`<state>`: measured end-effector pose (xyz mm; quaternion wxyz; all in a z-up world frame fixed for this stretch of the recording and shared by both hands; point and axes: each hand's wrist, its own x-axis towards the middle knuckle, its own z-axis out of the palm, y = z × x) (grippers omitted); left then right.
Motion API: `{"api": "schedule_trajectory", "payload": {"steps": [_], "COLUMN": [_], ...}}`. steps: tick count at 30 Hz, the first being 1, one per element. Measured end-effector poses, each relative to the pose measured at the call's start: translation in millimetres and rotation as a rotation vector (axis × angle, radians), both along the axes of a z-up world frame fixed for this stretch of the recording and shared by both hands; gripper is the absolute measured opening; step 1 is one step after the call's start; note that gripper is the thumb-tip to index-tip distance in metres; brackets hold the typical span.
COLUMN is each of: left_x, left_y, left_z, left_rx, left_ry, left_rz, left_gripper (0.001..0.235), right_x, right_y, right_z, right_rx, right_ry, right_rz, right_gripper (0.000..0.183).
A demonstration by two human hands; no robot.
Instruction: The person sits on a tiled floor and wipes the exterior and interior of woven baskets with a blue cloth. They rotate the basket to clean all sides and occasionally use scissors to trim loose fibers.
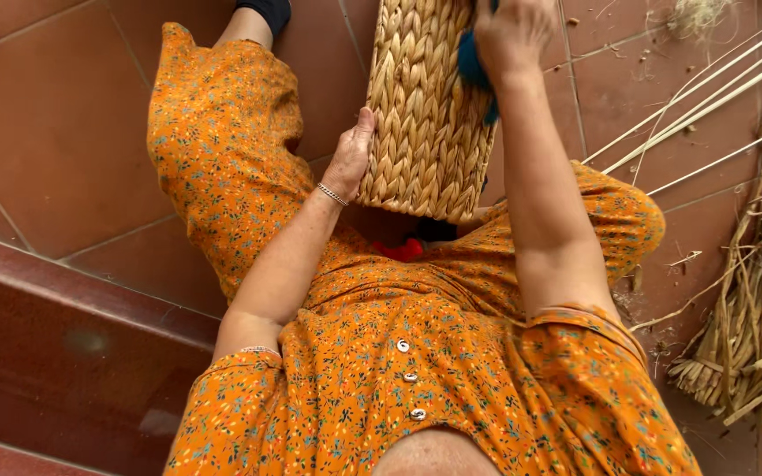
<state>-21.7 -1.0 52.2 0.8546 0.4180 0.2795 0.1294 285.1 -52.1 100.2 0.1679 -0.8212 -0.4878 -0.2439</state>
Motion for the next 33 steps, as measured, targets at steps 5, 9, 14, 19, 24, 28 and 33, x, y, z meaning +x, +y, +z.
{"api": "schedule_trajectory", "payload": {"steps": [5,9,14,19,24,28,33], "left_x": [7,8,13,10,18,13,24], "left_y": [1,4,3,5,19,7,4], "left_z": [15,23,8,5,7,-11,-30], "left_rx": [-0.158,-0.188,-0.012,-0.048,0.049,-0.075,0.165], "left_ry": [-0.156,-0.091,-0.017,0.059,0.146,-0.014,0.223], "left_rz": [0.021,-0.030,-0.026,-0.031,-0.013,0.012,0.010], "left_gripper": [0.062,0.064,0.071,0.083,0.079,0.065,0.065], "right_x": [-155,-225,-157,-50,-7,-68,-197], "right_y": [-92,-131,-78,44,92,29,-90], "right_z": [64,83,77,70,67,57,82], "right_rx": [-0.071,-0.135,-0.111,0.047,0.064,-0.043,-0.131], "right_ry": [0.124,0.411,0.351,0.207,0.155,0.326,0.342], "right_rz": [0.217,0.248,0.253,0.041,-0.142,0.016,0.215], "right_gripper": [0.052,0.060,0.040,0.031,0.040,0.054,0.056]}}
